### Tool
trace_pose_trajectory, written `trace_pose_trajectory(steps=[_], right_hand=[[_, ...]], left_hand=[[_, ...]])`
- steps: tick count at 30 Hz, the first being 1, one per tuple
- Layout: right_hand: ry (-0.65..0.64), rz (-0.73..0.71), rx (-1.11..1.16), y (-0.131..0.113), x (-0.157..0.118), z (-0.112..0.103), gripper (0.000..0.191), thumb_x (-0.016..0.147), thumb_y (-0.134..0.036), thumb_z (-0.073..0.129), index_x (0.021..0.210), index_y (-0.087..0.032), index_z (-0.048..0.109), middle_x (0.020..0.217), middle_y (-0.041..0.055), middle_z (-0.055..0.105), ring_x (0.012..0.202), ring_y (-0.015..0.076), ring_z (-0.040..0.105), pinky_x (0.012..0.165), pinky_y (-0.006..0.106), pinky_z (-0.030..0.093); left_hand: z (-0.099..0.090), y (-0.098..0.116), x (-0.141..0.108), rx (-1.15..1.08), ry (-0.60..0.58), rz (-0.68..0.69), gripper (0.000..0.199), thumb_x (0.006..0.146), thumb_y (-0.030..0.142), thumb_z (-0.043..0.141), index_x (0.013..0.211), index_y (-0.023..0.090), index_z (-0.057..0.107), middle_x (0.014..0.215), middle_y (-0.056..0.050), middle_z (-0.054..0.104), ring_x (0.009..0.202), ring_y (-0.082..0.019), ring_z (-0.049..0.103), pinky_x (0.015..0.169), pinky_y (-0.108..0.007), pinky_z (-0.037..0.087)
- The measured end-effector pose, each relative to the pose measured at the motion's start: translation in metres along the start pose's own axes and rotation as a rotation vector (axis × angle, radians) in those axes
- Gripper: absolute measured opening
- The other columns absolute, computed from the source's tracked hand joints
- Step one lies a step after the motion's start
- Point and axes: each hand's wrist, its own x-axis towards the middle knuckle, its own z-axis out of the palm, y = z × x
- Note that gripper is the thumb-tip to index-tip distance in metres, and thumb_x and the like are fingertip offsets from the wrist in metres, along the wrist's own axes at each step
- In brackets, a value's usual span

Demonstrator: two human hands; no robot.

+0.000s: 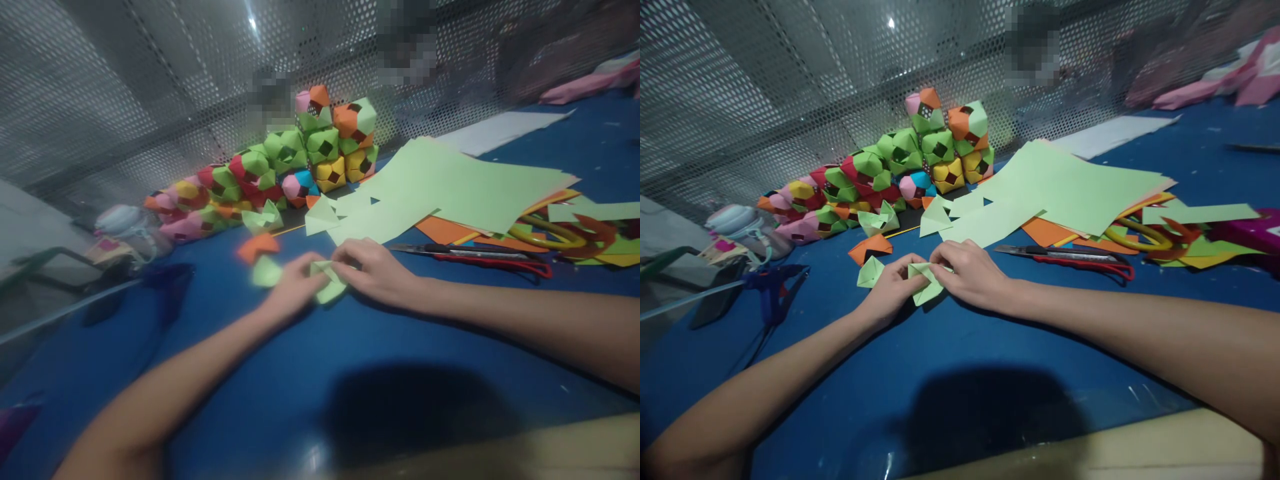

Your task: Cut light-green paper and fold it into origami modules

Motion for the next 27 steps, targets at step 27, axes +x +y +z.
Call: trace_pose_trajectory(steps=[27], right_hand=[[0.042, -0.012, -0.013, -0.0001, -0.0020, 0.0015, 0.013, 0.087, -0.019, 0.047, 0.076, -0.018, 0.052, 0.073, 0.0031, 0.060, 0.066, 0.0142, 0.048, 0.065, 0.028, 0.036]], left_hand=[[-0.0005, 0.0042, -0.0015, -0.031, -0.029, 0.026, 0.016, 0.069, 0.029, 0.065, 0.077, 0.017, 0.058, 0.068, 0.003, 0.054, 0.065, -0.011, 0.049, 0.062, -0.024, 0.037]])
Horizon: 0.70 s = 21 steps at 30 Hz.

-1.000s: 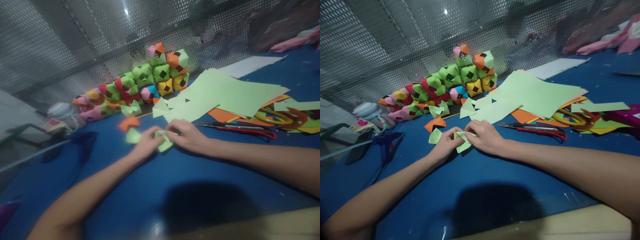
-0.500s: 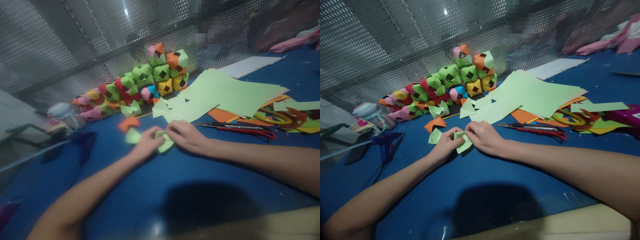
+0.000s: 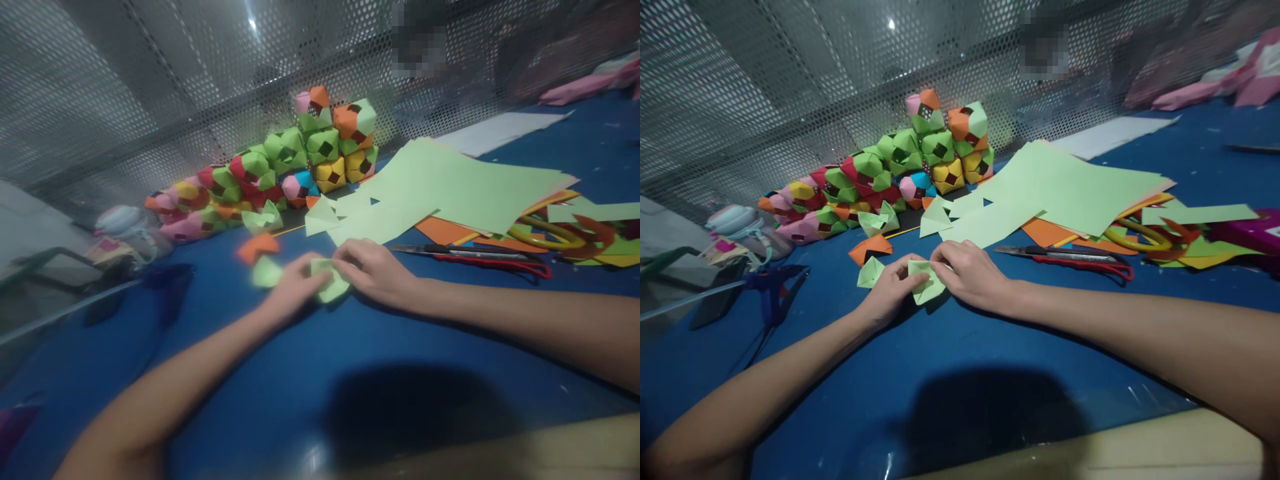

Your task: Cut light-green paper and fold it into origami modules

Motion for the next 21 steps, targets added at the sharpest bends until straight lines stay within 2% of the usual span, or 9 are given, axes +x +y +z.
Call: trace_pose_trajectory(steps=[5, 9, 12, 17, 21], right_hand=[[-0.002, -0.021, 0.013, -0.0015, 0.0010, -0.0011, 0.012, 0.087, -0.019, 0.047, 0.076, -0.018, 0.053, 0.072, 0.0026, 0.059, 0.066, 0.0138, 0.048, 0.065, 0.028, 0.036], [-0.024, 0.024, 0.019, -0.0033, 0.0015, -0.0032, 0.009, 0.085, -0.022, 0.051, 0.078, -0.017, 0.054, 0.075, 0.0026, 0.060, 0.066, 0.0135, 0.048, 0.065, 0.029, 0.036], [-0.012, 0.029, 0.023, -0.0027, 0.0016, -0.0032, 0.013, 0.087, -0.020, 0.049, 0.075, -0.018, 0.053, 0.073, 0.0016, 0.059, 0.066, 0.0130, 0.049, 0.066, 0.029, 0.035], [0.040, -0.101, 0.025, 0.0015, 0.0015, 0.0002, 0.011, 0.088, -0.027, 0.055, 0.084, -0.017, 0.059, 0.079, 0.0040, 0.060, 0.075, 0.0158, 0.053, 0.069, 0.030, 0.037], [0.059, -0.207, -0.003, 0.0024, 0.0006, 0.0011, 0.010, 0.089, -0.021, 0.055, 0.081, -0.016, 0.059, 0.075, 0.0028, 0.061, 0.072, 0.0150, 0.053, 0.071, 0.031, 0.036]], left_hand=[[0.0004, -0.0027, 0.0006, 0.038, 0.037, 0.019, 0.018, 0.071, 0.032, 0.065, 0.072, 0.017, 0.056, 0.066, 0.003, 0.053, 0.063, -0.011, 0.047, 0.061, -0.024, 0.036], [0.0003, -0.0044, 0.0011, 0.031, 0.057, 0.016, 0.023, 0.071, 0.036, 0.066, 0.073, 0.016, 0.055, 0.066, 0.002, 0.053, 0.063, -0.011, 0.048, 0.060, -0.024, 0.036], [0.0001, -0.0046, 0.0007, 0.074, 0.060, 0.035, 0.020, 0.071, 0.033, 0.065, 0.071, 0.016, 0.054, 0.065, 0.003, 0.051, 0.063, -0.011, 0.046, 0.060, -0.024, 0.035], [0.0019, -0.0028, -0.0020, 0.182, 0.029, 0.094, 0.018, 0.074, 0.033, 0.060, 0.071, 0.016, 0.055, 0.065, 0.003, 0.051, 0.063, -0.011, 0.045, 0.059, -0.023, 0.034], [0.0037, -0.0010, -0.0044, 0.276, 0.005, 0.153, 0.017, 0.075, 0.028, 0.056, 0.064, 0.016, 0.051, 0.061, 0.005, 0.047, 0.059, -0.010, 0.041, 0.058, -0.023, 0.032]])
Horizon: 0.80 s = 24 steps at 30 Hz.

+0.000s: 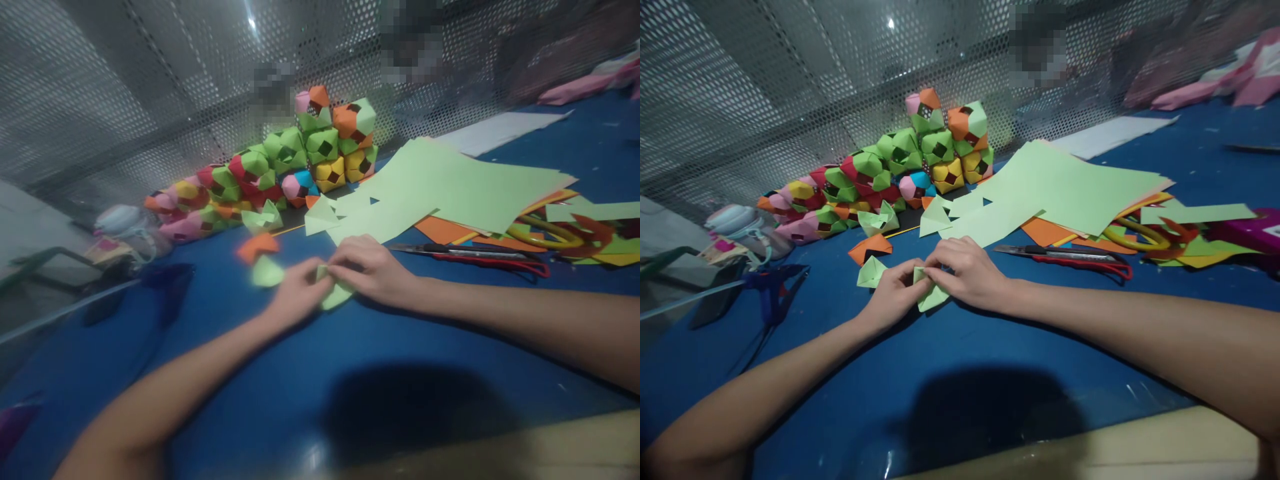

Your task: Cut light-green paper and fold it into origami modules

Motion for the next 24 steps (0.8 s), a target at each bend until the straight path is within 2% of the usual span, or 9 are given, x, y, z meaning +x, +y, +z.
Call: trace_pose_trajectory(steps=[8, 15, 17, 21, 24], right_hand=[[-0.021, -0.057, 0.003, -0.0021, -0.0004, -0.0014, 0.009, 0.088, -0.016, 0.054, 0.079, -0.016, 0.056, 0.073, 0.0017, 0.060, 0.071, 0.0142, 0.052, 0.072, 0.031, 0.035], [-0.053, -0.065, -0.008, -0.0029, 0.0004, -0.0027, 0.012, 0.089, -0.017, 0.050, 0.078, -0.017, 0.053, 0.073, 0.0013, 0.058, 0.071, 0.0141, 0.051, 0.072, 0.031, 0.034], [-0.046, -0.060, -0.008, -0.0033, 0.0002, -0.0026, 0.010, 0.090, -0.018, 0.050, 0.080, -0.017, 0.053, 0.074, 0.0015, 0.058, 0.071, 0.0141, 0.051, 0.072, 0.030, 0.034], [-0.024, 0.005, -0.012, -0.0022, -0.0001, -0.0017, 0.009, 0.089, -0.022, 0.054, 0.082, -0.016, 0.055, 0.077, 0.0025, 0.059, 0.072, 0.0141, 0.051, 0.070, 0.029, 0.035], [-0.021, 0.058, -0.009, -0.0005, 0.0003, -0.0013, 0.014, 0.089, -0.019, 0.052, 0.076, -0.017, 0.056, 0.073, 0.0015, 0.060, 0.069, 0.0134, 0.051, 0.069, 0.029, 0.035]], left_hand=[[0.0009, 0.0026, -0.0009, 0.104, -0.068, 0.051, 0.013, 0.074, 0.024, 0.051, 0.064, 0.016, 0.049, 0.062, 0.004, 0.043, 0.061, -0.010, 0.038, 0.058, -0.024, 0.031], [0.0018, 0.0024, -0.0007, 0.100, -0.096, 0.076, 0.014, 0.075, 0.026, 0.050, 0.067, 0.016, 0.051, 0.065, 0.003, 0.047, 0.063, -0.011, 0.040, 0.059, -0.024, 0.032], [0.0018, 0.0021, -0.0007, 0.094, -0.076, 0.072, 0.015, 0.076, 0.027, 0.052, 0.066, 0.016, 0.050, 0.064, 0.003, 0.046, 0.062, -0.011, 0.040, 0.059, -0.024, 0.032], [0.0015, 0.0000, -0.0002, 0.039, 0.043, 0.037, 0.016, 0.076, 0.029, 0.055, 0.066, 0.017, 0.051, 0.061, 0.005, 0.044, 0.060, -0.010, 0.039, 0.058, -0.023, 0.032], [0.0011, -0.0012, 0.0003, -0.003, 0.051, 0.010, 0.016, 0.077, 0.029, 0.056, 0.068, 0.017, 0.052, 0.061, 0.005, 0.045, 0.059, -0.010, 0.040, 0.058, -0.023, 0.032]])
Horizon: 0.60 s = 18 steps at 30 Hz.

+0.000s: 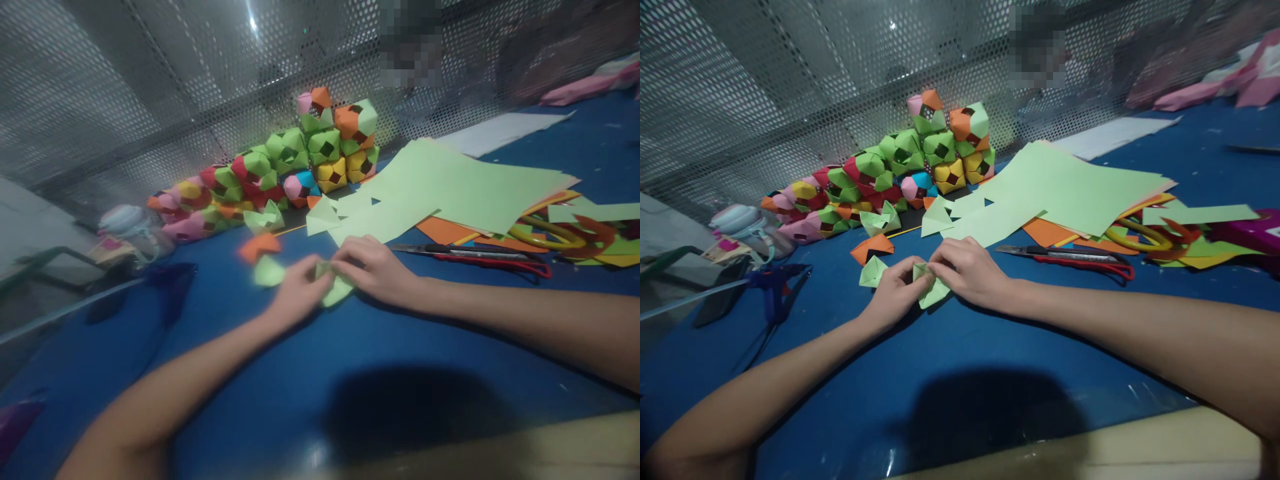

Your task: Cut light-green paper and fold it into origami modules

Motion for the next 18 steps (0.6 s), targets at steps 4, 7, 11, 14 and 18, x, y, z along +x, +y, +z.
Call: trace_pose_trajectory(steps=[4, 7, 11, 14, 18], right_hand=[[0.011, 0.049, 0.033, 0.0015, 0.0007, 0.0003, 0.011, 0.087, -0.022, 0.056, 0.078, -0.017, 0.059, 0.075, 0.0016, 0.062, 0.070, 0.0135, 0.053, 0.070, 0.029, 0.036], [0.025, 0.109, 0.056, 0.0023, 0.0007, 0.0007, 0.013, 0.087, -0.023, 0.057, 0.075, -0.017, 0.060, 0.074, 0.0012, 0.063, 0.068, 0.0132, 0.054, 0.070, 0.030, 0.036], [0.032, 0.129, 0.060, 0.0023, 0.0005, 0.0006, 0.019, 0.087, -0.023, 0.054, 0.070, -0.018, 0.061, 0.070, 0.0005, 0.064, 0.065, 0.0127, 0.054, 0.071, 0.030, 0.036], [0.029, 0.167, 0.075, 0.0015, 0.0009, 0.0002, 0.013, 0.085, -0.024, 0.058, 0.077, -0.018, 0.065, 0.075, 0.0012, 0.066, 0.067, 0.0129, 0.055, 0.070, 0.030, 0.037], [0.030, 0.206, 0.075, 0.0009, 0.0016, -0.0005, 0.016, 0.086, -0.021, 0.056, 0.075, -0.018, 0.065, 0.073, 0.0007, 0.066, 0.066, 0.0125, 0.055, 0.069, 0.030, 0.037]], left_hand=[[-0.0008, -0.0003, 0.0003, -0.019, 0.027, 0.001, 0.015, 0.077, 0.027, 0.057, 0.068, 0.017, 0.053, 0.063, 0.004, 0.048, 0.061, -0.010, 0.042, 0.059, -0.023, 0.034], [-0.0015, -0.0014, 0.0002, -0.036, 0.070, -0.004, 0.011, 0.077, 0.025, 0.058, 0.070, 0.017, 0.055, 0.064, 0.004, 0.050, 0.062, -0.010, 0.044, 0.060, -0.023, 0.034], [-0.0019, -0.0032, 0.0003, -0.031, 0.070, -0.015, 0.010, 0.076, 0.024, 0.059, 0.070, 0.017, 0.055, 0.063, 0.005, 0.050, 0.061, -0.010, 0.045, 0.060, -0.023, 0.035], [-0.0016, -0.0024, 0.0009, -0.034, 0.116, -0.013, 0.011, 0.076, 0.025, 0.058, 0.069, 0.017, 0.055, 0.064, 0.004, 0.051, 0.062, -0.011, 0.045, 0.061, -0.023, 0.036], [-0.0016, -0.0007, 0.0015, -0.055, 0.168, -0.041, 0.009, 0.076, 0.024, 0.058, 0.071, 0.017, 0.055, 0.065, 0.004, 0.052, 0.062, -0.011, 0.046, 0.061, -0.024, 0.036]])
